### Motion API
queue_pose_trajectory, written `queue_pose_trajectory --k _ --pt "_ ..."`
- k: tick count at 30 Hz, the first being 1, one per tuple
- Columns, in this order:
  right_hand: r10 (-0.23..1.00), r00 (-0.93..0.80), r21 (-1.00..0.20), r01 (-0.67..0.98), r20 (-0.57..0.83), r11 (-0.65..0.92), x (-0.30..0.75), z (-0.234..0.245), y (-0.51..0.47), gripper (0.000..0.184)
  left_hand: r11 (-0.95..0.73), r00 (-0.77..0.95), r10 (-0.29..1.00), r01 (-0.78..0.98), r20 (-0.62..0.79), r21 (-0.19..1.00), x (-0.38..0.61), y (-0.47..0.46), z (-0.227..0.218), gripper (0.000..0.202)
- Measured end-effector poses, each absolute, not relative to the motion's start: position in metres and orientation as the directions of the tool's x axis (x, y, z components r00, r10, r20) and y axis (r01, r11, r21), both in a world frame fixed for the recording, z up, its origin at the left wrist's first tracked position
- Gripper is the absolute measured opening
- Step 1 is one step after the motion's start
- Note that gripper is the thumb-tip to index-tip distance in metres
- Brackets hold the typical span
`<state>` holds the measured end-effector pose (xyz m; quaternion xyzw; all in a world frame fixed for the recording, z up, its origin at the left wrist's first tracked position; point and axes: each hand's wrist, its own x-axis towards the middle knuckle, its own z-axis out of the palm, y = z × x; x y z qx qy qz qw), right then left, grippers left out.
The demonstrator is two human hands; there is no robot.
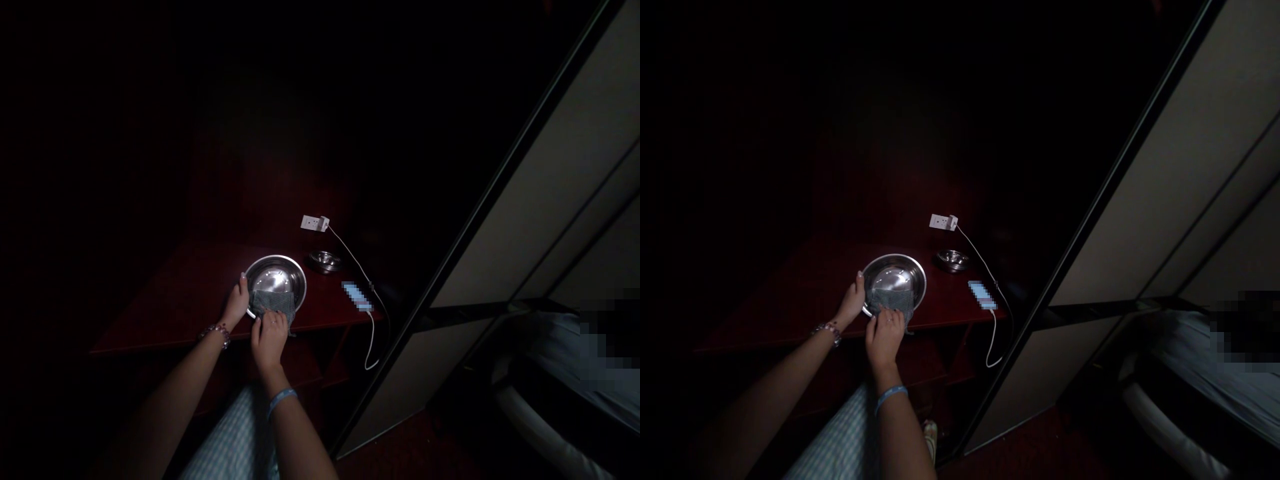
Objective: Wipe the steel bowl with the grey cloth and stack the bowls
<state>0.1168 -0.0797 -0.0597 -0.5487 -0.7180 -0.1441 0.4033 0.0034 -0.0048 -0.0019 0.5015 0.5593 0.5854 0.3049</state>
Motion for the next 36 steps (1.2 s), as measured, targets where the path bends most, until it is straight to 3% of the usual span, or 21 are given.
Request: queue_pose_trajectory --k 27,36 --pt "0.691 -0.101 -0.245 0.891 0.715 0.383 0.119 -0.054 -0.084 0.031 -0.16 -0.308 0.929 0.164 0.205 0.973 0.004 -0.012 0.007 0.063" --pt "0.717 -0.333 -0.123 0.855 0.613 0.503 0.159 -0.024 -0.096 0.033 -0.157 -0.318 0.928 0.134 0.192 0.979 0.004 -0.006 0.002 0.073"
